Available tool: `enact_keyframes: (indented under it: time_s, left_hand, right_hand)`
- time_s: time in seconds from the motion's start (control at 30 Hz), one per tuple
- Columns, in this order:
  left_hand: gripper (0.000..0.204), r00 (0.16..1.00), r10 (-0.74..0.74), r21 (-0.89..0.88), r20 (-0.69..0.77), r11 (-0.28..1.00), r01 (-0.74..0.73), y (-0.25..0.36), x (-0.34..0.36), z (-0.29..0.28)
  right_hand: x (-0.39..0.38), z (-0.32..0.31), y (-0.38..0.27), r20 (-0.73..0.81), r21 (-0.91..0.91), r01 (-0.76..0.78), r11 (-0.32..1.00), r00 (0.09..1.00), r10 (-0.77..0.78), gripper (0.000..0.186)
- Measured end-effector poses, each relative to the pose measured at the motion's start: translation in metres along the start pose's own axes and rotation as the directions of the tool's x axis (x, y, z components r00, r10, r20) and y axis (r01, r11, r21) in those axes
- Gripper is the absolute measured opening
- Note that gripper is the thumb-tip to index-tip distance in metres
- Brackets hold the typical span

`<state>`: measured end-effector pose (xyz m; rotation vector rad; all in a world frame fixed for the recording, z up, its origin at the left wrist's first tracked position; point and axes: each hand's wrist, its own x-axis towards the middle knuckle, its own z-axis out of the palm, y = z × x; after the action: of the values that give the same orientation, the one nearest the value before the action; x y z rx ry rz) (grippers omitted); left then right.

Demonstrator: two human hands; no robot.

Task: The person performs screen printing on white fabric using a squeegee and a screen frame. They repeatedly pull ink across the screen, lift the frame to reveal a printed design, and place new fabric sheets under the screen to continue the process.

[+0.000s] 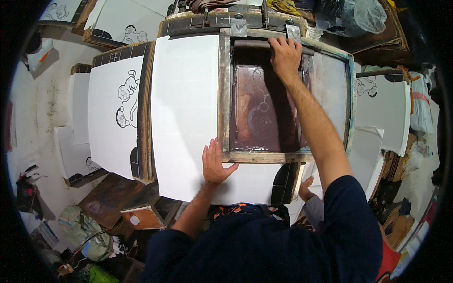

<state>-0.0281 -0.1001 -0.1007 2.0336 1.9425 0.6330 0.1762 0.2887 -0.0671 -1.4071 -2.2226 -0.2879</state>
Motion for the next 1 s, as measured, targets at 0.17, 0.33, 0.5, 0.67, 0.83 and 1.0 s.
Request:
enact_keyframes:
  time_s: [0.17, 0.33, 0.5, 0.67, 0.83, 1.0]
  left_hand:
    - [0.113, 1.0, -0.003, 0.016, -0.001, 1.0, 0.003, 0.001, -0.001, 0.001]
    - [0.112, 1.0, 0.004, 0.083, -0.004, 0.997, -0.004, -0.001, -0.001, 0.003]
    - [0.111, 0.999, 0.027, 0.06, -0.021, 0.998, -0.026, -0.004, -0.002, 0.006]
    - [0.11, 1.0, 0.013, 0.038, -0.02, 0.999, -0.012, -0.004, -0.003, 0.005]
    - [0.111, 0.996, -0.045, 0.012, 0.076, 0.999, 0.044, -0.004, 0.0, 0.001]
    - [0.111, 1.0, -0.011, -0.05, 0.013, 0.999, 0.012, -0.002, 0.001, -0.001]
  right_hand:
    - [0.01, 0.0, 0.005, 0.112, -0.046, -0.002, 0.999, 0.994, 0.007, 0.049]
    - [-0.044, -0.042, -0.02, 0.231, -0.007, -0.033, 0.999, 0.972, 0.033, 0.049]
    - [-0.159, -0.121, -0.073, 0.341, 0.022, -0.095, 0.995, 0.937, 0.082, 0.054]
    - [-0.242, -0.166, -0.112, 0.379, 0.062, -0.153, 0.986, 0.918, 0.119, 0.048]
    - [-0.257, -0.165, -0.117, 0.33, 0.063, -0.142, 0.988, 0.937, 0.114, 0.051]
    - [-0.258, -0.166, -0.118, 0.314, 0.014, -0.117, 0.993, 0.943, 0.107, 0.058]
